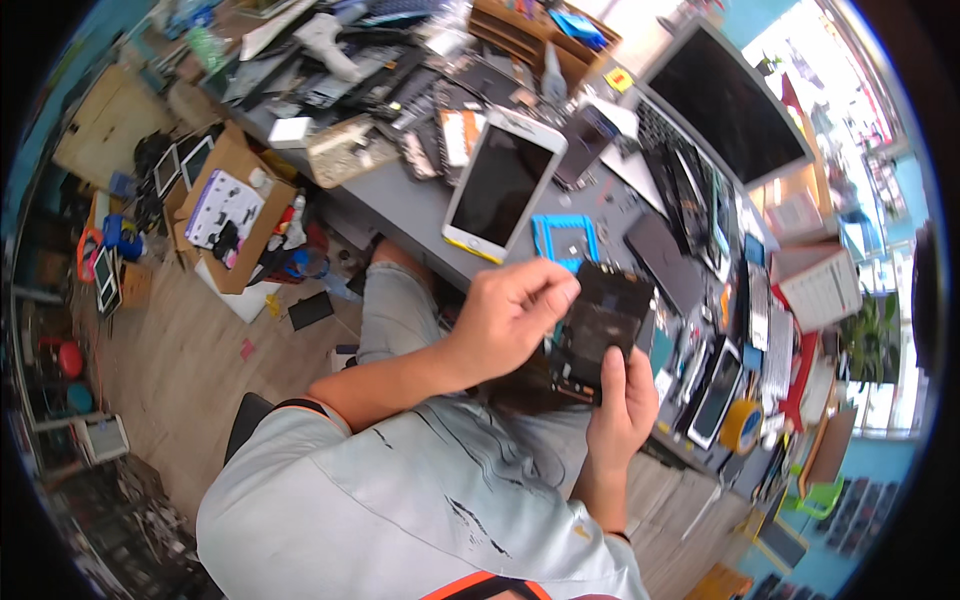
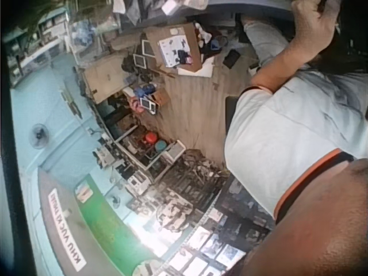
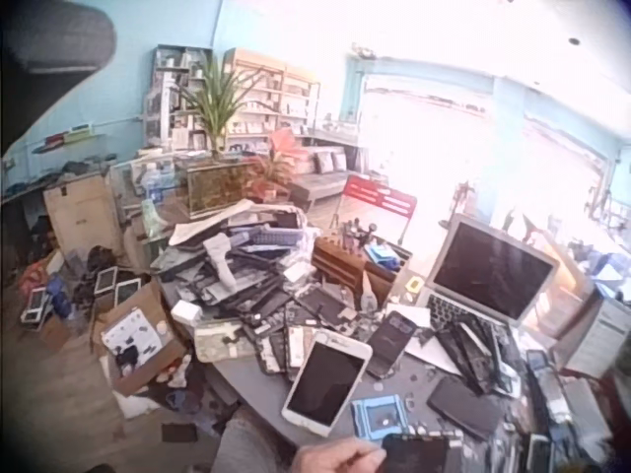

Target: The person disassembles and reassembles multiple smartphones at a cluttered workbench. They remove back covers, unscrew internal components, and handle various phone parts and tools. The person works on several devices sequentially, using a screwdriver to remove and install screws.

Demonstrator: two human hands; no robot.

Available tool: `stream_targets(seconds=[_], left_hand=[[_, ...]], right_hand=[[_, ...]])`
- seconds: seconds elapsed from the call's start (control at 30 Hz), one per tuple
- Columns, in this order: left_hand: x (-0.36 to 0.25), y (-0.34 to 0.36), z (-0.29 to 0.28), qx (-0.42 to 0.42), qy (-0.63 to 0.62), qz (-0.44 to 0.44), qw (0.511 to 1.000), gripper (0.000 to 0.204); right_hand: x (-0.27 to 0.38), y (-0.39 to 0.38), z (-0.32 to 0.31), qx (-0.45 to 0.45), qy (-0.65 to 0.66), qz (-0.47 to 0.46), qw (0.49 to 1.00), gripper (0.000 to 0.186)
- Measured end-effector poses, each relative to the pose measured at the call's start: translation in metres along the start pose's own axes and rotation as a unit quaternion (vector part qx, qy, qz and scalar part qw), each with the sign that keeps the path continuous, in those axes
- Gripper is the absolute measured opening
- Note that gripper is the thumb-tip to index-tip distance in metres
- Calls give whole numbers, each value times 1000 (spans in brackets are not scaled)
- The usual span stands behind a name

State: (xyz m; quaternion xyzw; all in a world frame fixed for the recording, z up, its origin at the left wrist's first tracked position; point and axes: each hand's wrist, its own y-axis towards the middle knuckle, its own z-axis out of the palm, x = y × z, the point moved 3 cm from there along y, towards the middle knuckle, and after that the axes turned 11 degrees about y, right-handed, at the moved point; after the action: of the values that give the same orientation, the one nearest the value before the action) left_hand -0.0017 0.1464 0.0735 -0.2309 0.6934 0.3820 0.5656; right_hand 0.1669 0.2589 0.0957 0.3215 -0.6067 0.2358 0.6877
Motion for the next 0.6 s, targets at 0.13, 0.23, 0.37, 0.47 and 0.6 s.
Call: stream_targets(seconds=[0.13, 0.23, 0.37, 0.47, 0.6], left_hand=[[-3, 0, 4, -5, -3, 21, 1000, 19], [-4, 0, 10, 8, -21, 4, 1000, 21], [-1, 5, 13, 16, -71, -11, 997, 22], [0, 6, 14, 19, -86, -19, 996, 22], [2, 6, 17, 21, -118, -29, 992, 20]], right_hand=[[-5, -1, -4, -18, 78, 51, 995, 24], [-6, 1, -5, -31, 161, 82, 983, 24], [-6, 8, -3, -34, 225, 102, 968, 25], [-6, 10, -4, -31, 241, 116, 963, 27], [-6, 10, -5, -29, 220, 94, 971, 27]])
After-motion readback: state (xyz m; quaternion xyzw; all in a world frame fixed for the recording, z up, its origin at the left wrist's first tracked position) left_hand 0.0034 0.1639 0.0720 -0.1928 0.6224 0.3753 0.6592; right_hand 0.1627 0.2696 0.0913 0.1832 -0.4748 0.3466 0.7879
